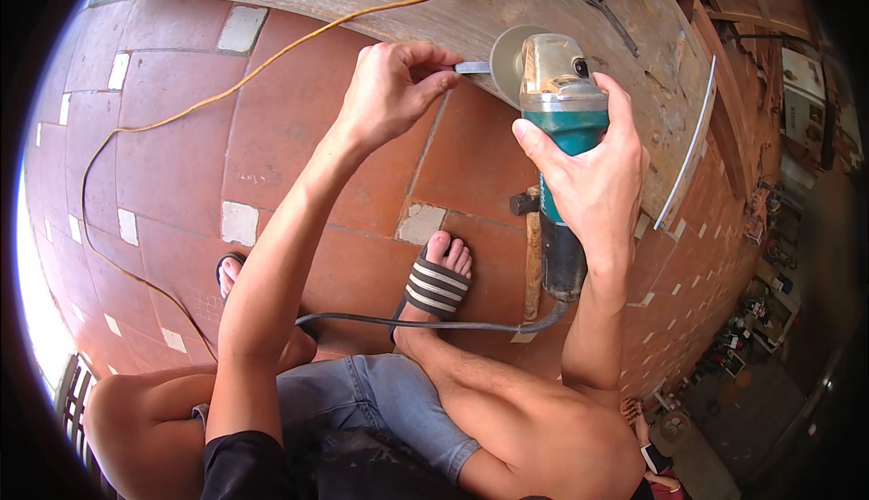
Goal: The person sits on the floor and uses a hammer to tap a small metal piece. They then use an angle grinder to smooth the metal piece. Finally, they adjust a router and use it to shape the edge of a wooden plank.
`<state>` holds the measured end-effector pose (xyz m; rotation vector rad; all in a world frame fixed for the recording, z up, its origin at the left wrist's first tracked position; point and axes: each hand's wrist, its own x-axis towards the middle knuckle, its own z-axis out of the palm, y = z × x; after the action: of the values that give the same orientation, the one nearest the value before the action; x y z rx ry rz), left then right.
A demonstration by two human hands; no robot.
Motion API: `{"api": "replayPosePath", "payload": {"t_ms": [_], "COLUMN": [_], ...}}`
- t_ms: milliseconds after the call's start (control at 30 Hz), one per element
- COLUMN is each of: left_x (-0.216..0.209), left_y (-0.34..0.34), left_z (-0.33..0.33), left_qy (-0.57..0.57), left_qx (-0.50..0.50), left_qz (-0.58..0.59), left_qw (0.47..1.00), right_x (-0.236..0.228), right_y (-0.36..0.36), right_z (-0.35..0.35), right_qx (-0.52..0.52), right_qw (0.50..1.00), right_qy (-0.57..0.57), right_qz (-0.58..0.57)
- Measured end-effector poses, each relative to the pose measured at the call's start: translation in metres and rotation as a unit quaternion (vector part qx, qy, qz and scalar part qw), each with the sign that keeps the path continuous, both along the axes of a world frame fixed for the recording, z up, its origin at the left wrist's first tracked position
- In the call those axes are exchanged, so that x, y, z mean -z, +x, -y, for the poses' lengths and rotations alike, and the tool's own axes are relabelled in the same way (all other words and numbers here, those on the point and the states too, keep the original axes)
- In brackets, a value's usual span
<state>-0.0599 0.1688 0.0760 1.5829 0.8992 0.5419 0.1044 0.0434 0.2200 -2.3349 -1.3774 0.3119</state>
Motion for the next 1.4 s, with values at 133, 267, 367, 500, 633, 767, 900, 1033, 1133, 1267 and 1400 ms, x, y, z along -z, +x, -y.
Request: {"api": "replayPosePath", "payload": {"t_ms": [133,267,367,500,633,767,900,1033,1133,1267,1400], "left_x": [0.002,0.003,0.003,0.001,0.003,0.005,0.0,-0.001,0.002,-0.011,-0.033], "left_y": [-0.001,0.001,0.0,0.0,0.002,0.001,-0.001,-0.001,-0.001,-0.007,-0.026], "left_z": [-0.001,0.001,0.0,-0.001,0.001,0.0,-0.001,0.001,0.005,0.009,0.011], "left_qy": [0.002,-0.007,-0.008,-0.006,-0.003,-0.004,-0.005,-0.012,-0.005,0.001,-0.091], "left_qx": [0.002,0.0,0.001,0.006,0.001,0.0,0.002,0.002,-0.021,-0.049,-0.045], "left_qz": [-0.003,0.011,0.006,0.001,0.021,0.018,0.007,0.012,0.011,0.025,-0.007], "left_qw": [1.0,1.0,1.0,1.0,1.0,1.0,1.0,1.0,1.0,0.998,0.995], "right_x": [0.0,0.001,0.001,0.0,0.001,-0.002,-0.002,-0.003,-0.006,-0.016,-0.027], "right_y": [-0.002,-0.001,-0.004,-0.005,-0.004,-0.005,-0.01,-0.008,-0.002,0.012,0.021], "right_z": [-0.002,0.0,-0.001,-0.002,0.0,-0.002,-0.004,0.001,0.009,0.026,0.033], "right_qx": [0.001,0.0,-0.005,0.0,0.001,-0.004,-0.003,0.015,0.032,0.095,0.113], "right_qw": [0.999,1.0,1.0,0.998,1.0,0.999,0.999,0.999,0.999,0.978,0.92], "right_qy": [0.001,0.006,0.008,-0.014,-0.004,-0.005,-0.014,-0.016,-0.004,0.044,0.149], "right_qz": [-0.041,-0.021,-0.026,-0.057,-0.02,-0.034,-0.045,-0.031,-0.039,-0.183,-0.345]}}
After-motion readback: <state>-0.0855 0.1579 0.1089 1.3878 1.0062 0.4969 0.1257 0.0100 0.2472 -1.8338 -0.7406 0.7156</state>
